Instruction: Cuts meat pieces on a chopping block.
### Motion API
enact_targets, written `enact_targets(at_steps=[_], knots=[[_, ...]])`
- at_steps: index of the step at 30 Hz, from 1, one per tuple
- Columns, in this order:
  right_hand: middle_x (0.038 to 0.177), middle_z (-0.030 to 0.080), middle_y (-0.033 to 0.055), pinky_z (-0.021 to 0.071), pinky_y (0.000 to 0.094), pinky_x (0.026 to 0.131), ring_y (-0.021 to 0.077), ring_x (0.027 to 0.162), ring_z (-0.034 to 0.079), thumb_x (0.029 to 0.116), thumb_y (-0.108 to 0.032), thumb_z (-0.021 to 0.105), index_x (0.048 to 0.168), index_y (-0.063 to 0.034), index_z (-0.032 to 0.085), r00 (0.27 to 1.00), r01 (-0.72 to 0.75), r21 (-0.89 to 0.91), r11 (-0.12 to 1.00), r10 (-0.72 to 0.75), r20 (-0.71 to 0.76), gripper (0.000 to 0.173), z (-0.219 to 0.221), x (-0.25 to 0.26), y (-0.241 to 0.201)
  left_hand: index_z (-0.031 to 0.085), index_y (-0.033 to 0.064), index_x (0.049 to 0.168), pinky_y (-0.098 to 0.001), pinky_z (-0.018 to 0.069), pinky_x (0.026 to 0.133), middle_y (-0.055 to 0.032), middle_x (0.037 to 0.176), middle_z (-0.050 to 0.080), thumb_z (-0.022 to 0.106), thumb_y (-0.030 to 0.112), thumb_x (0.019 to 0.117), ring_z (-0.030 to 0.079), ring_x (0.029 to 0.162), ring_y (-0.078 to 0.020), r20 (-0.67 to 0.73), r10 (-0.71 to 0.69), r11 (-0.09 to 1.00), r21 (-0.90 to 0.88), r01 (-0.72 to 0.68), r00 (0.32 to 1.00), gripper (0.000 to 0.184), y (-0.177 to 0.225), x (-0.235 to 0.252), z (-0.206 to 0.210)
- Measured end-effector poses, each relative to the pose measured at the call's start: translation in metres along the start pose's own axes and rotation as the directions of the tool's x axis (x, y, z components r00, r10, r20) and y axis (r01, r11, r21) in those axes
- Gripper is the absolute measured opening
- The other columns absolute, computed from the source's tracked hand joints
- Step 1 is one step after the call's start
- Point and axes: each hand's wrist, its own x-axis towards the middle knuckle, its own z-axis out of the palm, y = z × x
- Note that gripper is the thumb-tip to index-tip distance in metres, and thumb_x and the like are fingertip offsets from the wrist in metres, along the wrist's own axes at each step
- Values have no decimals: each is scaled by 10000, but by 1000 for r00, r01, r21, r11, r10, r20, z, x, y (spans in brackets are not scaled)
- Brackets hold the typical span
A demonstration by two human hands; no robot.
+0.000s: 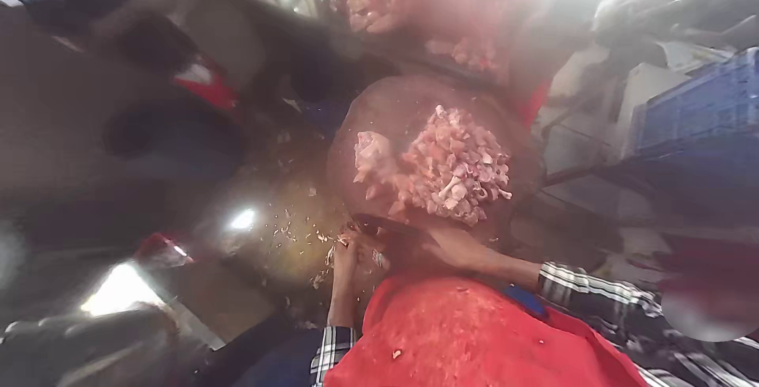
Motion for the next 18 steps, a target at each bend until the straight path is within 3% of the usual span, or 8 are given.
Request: enact_targets(at_steps=[4,6,9,10,12,14,16,18], knots=[[982,709,119,560,587,831,315,942,706,1042,-633,379,1277,-164,600,982,166,102,981,-155,-106,570,-21,-27,-40,553,-24,1119,-316,509,457,-70,638,584,523,187,1067,548,473,-150,12,8,995,-104,-7,1000,219,-8,-3,1],[997,704,123,551,581,851,307,952,699,1052,-599,396,1294,-168,600,977,211,170,963,-207,-43,535,-9,-17,-40,544,-18,1073,-309,512,452,-59,615,575,526,179,1058,553,463,-143,-3,-26,997,-77,25,1000,198,-6,-3,3],[861,655,168,532,615,751,346,834,670,1038,-606,415,1008,-55,655,988,86,220,972,-112,107,602,27,13,7,575,-38,1153,-333,526,493,-80,676,611,532,250,1067,574,514,-159,34,25,999,-25,-24,999,303,1,-3,3],[855,647,175,522,611,754,346,829,659,1034,-601,430,981,-33,658,989,37,251,967,-71,129,614,32,17,24,573,-47,1185,-336,543,510,-96,708,637,551,215,1048,601,540,-165,54,52,998,-39,-50,997,297,7,-10,4],[914,654,196,514,616,819,360,890,656,1034,-605,444,1046,-6,660,994,-76,319,945,47,98,637,19,11,39,568,-52,1217,-372,592,579,-127,770,683,580,131,976,662,613,-199,73,157,985,-79,-151,985,303,16,-25,12],[913,652,169,530,599,814,341,886,662,1029,-637,415,1104,-46,636,992,-113,354,928,122,-5,636,-3,-7,26,587,-14,1286,-426,633,678,-147,890,721,662,146,942,712,714,-236,90,235,965,95,-243,968,386,12,-35,21],[847,638,98,544,538,740,264,791,650,1028,-618,428,1124,-127,642,984,3,421,907,72,-163,544,-28,-23,1,568,92,1371,-495,622,774,-141,1030,720,728,306,942,723,834,-260,102,202,870,437,-227,974,506,0,-35,35],[832,632,34,552,453,699,176,744,632,1038,-570,457,1170,-192,638,959,159,472,867,-22,-281,440,-41,-35,-26,558,140,1386,-565,598,780,-147,1012,722,721,396,941,719,840,-303,77,145,790,591,-162,986,538,-17,-39,48]])
